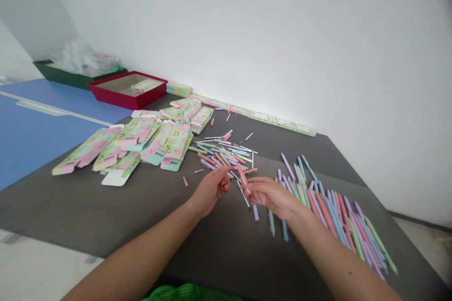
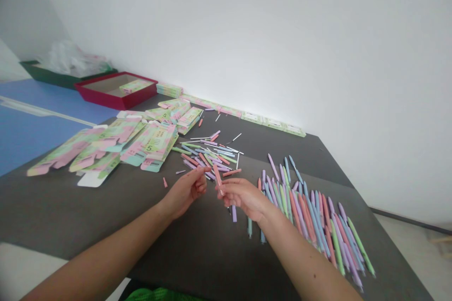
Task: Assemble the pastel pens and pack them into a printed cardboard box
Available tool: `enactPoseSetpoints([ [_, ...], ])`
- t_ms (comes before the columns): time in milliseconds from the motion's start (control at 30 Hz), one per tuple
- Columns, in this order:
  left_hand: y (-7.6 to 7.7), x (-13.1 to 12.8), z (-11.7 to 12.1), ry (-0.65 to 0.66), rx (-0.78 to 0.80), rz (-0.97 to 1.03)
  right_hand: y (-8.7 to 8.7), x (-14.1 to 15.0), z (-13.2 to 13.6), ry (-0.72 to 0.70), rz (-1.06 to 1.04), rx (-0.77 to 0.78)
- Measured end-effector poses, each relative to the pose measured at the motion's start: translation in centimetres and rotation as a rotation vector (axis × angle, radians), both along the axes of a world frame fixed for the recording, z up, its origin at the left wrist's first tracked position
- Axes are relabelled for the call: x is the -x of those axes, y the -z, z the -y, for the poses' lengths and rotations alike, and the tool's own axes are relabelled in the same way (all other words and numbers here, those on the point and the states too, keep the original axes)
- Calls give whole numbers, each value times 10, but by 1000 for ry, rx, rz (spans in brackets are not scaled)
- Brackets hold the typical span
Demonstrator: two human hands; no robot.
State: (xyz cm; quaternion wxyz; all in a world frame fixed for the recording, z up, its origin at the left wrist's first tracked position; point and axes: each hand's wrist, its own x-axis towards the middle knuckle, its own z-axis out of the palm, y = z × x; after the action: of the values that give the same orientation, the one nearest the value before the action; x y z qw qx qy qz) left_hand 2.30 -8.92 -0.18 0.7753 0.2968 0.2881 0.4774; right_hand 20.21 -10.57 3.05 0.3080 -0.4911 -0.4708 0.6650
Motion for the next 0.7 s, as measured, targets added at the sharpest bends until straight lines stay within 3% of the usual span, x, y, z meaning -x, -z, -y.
enactPoseSetpoints([
  [67,0,-1,3,101,-34,-32,-2,4,7,5,-113,90],
  [200,1,-1,5,147,-100,-69,-4,11,16,-2,-64,116],
  [467,-3,4,1,97,-42,-26,-3,14,27,133,114,-90],
  [600,-3,-1,6,137,-140,-156,0,19,27,74,91,-120],
  [700,-2,-4,9,177,-57,-77,3,22,27,45,111,-176],
])
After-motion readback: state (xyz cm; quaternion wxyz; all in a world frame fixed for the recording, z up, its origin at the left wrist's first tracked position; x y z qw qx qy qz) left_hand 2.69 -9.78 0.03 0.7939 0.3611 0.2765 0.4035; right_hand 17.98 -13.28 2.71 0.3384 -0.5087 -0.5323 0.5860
